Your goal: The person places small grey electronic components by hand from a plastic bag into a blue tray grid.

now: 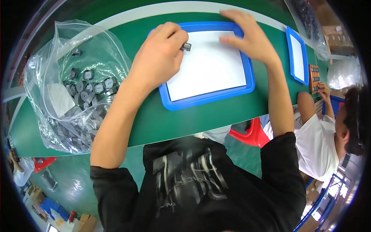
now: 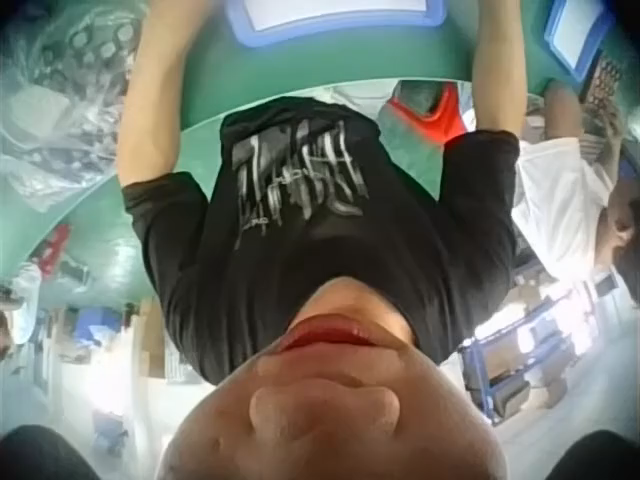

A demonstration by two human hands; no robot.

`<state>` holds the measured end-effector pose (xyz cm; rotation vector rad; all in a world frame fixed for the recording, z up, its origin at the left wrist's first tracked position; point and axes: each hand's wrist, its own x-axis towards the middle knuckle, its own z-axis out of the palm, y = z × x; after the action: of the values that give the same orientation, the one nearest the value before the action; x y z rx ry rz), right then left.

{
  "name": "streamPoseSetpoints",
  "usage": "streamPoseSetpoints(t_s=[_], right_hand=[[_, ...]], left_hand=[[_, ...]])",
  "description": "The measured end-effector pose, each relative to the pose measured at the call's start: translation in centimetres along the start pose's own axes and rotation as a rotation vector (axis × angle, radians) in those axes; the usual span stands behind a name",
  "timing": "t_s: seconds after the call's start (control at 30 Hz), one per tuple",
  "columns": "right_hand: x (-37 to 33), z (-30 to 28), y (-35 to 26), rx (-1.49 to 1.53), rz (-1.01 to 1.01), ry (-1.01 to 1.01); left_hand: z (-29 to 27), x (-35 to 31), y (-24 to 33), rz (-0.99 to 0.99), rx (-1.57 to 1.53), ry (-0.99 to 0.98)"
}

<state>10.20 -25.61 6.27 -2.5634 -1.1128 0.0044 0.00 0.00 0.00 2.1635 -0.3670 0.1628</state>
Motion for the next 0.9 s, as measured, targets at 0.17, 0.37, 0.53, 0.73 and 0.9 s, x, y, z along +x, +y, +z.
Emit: streamPoseSetpoints(t_s=[0.17,0.37,0.53,0.73,0.9], right_hand=[[3.1,4.0,2.4,0.555,0.259,0.295],[1.5,4.8,3.4,0.435,0.191,0.460],[0.0,3.0,-0.5,0.247,-0.041,0.325],[-0.1,4.7,-3.7,0.232,-0.291,0.178],[-0.7,6.6,-5.5,0.045,-0.319,0.072]], left_hand=[[-1.7,0.2,0.3,0.210,0.402,0.095],[-3.0,0.0,-0.1,0.146,0.552,0.117],[-3.1,0.6,-0.2,0.140,0.444,0.125],[-3.5,0.4,-0.3,0.091,0.452,0.083],[-3.1,0.8,-0.3,0.086,0.467,0.084]])
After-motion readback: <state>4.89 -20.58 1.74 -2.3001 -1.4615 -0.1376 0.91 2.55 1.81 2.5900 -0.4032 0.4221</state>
